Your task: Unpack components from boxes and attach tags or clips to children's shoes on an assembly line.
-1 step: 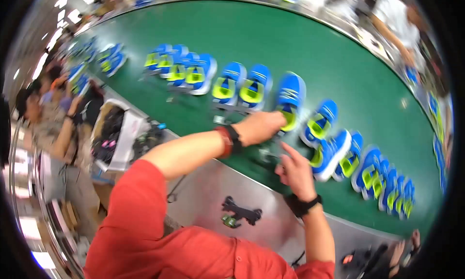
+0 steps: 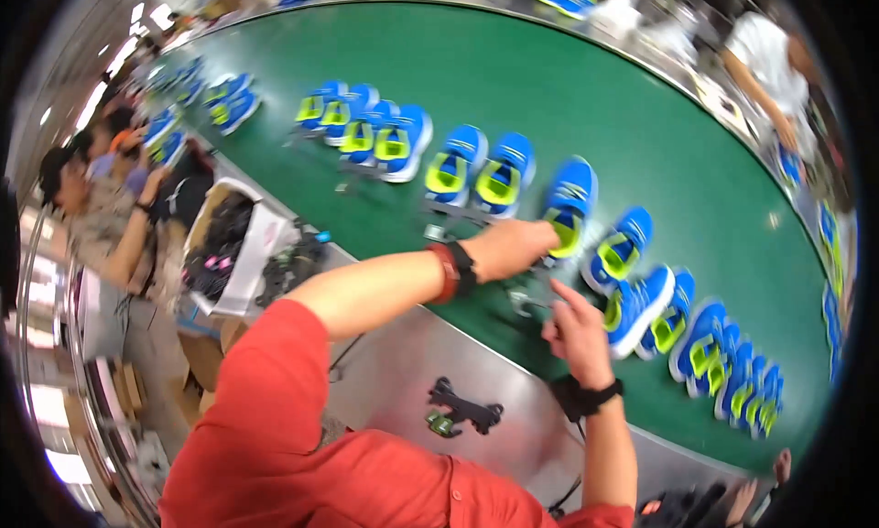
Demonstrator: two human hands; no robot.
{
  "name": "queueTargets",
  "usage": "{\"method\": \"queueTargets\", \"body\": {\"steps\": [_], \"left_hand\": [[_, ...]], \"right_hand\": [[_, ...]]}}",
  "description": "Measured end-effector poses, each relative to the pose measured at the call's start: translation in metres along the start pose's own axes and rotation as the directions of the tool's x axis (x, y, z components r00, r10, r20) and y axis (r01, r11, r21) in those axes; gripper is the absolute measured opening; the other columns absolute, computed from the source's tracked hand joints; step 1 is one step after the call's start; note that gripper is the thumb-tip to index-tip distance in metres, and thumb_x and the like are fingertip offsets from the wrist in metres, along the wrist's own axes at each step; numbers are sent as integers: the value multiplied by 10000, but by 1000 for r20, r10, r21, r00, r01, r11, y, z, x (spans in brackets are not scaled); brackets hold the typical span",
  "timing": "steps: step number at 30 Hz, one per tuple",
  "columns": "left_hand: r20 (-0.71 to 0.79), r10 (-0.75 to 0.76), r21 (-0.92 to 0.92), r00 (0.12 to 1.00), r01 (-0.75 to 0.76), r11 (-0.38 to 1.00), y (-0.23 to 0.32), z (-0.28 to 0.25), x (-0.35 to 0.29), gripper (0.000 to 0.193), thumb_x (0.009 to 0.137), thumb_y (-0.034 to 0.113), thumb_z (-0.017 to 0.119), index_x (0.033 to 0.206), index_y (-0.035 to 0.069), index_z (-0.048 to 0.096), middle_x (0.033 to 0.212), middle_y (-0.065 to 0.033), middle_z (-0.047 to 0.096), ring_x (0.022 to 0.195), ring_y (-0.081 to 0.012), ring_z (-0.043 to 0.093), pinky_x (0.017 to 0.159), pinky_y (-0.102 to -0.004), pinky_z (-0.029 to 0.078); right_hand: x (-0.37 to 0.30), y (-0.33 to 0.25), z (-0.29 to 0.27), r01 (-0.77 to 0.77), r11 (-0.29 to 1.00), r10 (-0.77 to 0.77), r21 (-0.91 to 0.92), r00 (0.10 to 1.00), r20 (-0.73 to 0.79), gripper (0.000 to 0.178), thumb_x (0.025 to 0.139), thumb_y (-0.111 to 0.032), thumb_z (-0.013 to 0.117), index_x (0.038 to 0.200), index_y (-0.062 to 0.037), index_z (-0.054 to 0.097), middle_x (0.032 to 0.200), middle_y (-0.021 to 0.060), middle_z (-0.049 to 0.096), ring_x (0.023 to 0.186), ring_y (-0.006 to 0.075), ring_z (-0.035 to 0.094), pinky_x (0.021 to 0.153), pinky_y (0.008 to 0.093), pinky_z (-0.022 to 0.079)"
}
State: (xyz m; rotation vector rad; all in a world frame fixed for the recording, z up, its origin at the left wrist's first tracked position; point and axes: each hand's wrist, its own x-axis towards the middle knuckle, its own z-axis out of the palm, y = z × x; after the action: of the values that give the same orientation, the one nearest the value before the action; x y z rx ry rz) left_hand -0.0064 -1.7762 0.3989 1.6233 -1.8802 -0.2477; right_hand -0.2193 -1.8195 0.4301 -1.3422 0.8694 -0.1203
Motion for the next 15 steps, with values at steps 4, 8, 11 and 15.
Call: {"method": "queueTargets", "body": {"steps": [4, 8, 11, 15], "left_hand": [[229, 150, 212, 962, -200, 957, 7, -4, -7, 383, 857, 111, 509, 1229, 202, 499, 970, -163, 549, 750, -347, 646, 587, -438, 515], [253, 141, 261, 957, -207, 943, 5, -1, -6, 273, 859, 142, 505, 1129, 178, 530, 932, -170, 574, 726, -345, 651, 576, -449, 517], [177, 60, 284, 982, -109, 953, 9, -13, -12, 315, 849, 117, 496, 1153, 170, 564, 865, -154, 627, 691, -340, 654, 565, -445, 522], [189, -200, 238, 961, 153, 959, 2, -35, -28, 314, 849, 80, 483, 1119, 169, 616, 869, -162, 616, 791, -349, 646, 672, -463, 513]], "right_hand": [[16, -2, -19, 20, 984, -25, 175, 999, 26, 233, 967, -158, 497, 1146, -50, 601, 597, 14, 538, 446, 86, 447, 417, 207, 337], [30, -5, -31, 543, 526, -668, -654, 740, 77, 167, 933, -120, 539, 1039, -7, 599, 746, 107, 602, 642, 214, 570, 588, 334, 457], [38, -49, -47, 329, 158, -763, -931, 639, 96, 194, 792, -57, 608, 979, -8, 615, 979, 165, 615, 912, 361, 532, 833, 444, 413], [73, -40, -61, 264, -148, -478, -953, 825, 303, 267, 662, -172, 740, 896, -70, 661, 873, 71, 629, 900, 291, 541, 803, 399, 438]]}}
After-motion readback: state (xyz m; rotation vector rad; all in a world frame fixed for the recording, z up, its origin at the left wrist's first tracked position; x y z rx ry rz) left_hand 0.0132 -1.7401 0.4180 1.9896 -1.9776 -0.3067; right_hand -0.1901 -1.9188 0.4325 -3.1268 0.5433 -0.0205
